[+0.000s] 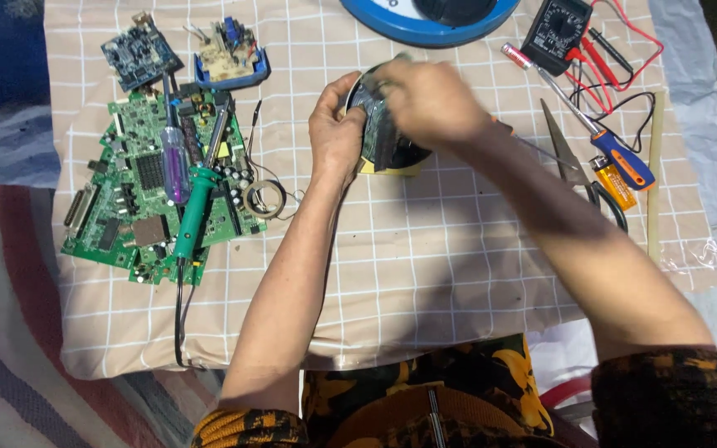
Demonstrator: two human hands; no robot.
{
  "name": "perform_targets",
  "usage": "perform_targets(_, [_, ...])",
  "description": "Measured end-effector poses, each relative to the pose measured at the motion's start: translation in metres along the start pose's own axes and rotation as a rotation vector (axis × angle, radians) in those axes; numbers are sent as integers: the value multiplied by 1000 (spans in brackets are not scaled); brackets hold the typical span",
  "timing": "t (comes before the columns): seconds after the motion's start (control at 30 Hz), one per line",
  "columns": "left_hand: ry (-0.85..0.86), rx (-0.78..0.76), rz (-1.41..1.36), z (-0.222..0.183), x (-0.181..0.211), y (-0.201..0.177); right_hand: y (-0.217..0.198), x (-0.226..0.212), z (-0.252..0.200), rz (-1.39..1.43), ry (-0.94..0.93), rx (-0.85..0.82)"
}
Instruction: The person disassembles a small clock, handles various components, and then uses a small cloth to polish the back casing of a larger wall clock.
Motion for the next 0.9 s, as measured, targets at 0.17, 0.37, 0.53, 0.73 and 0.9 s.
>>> perform_targets(0.17, [-52,-17,-53,-3,5,3,21,-33,2,-291,-21,-155])
perform_targets(0.37, [25,-25,-56,2,-4,4,-16,-17,-2,-146,-283,25])
perform_targets(0.53, [-13,15,16,-2,0,0,-42,-5,-31,-28,-256,112])
perform_targets(0.73, [19,22,-24,-6,8,3,-27,-16,-19,245,-257,267])
perform_targets(0.9, [-28,30,27,-19,24,5,26,-2,7,-164,167,-131])
Point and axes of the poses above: each hand's wrist, its own z-axis towards the middle knuckle, its own y-axis out of the palm, x = y × z, the point moved 7 cm from there along z, towards the middle knuckle, and after that the axes turned 8 degrees about -z, right-handed, at the moved point
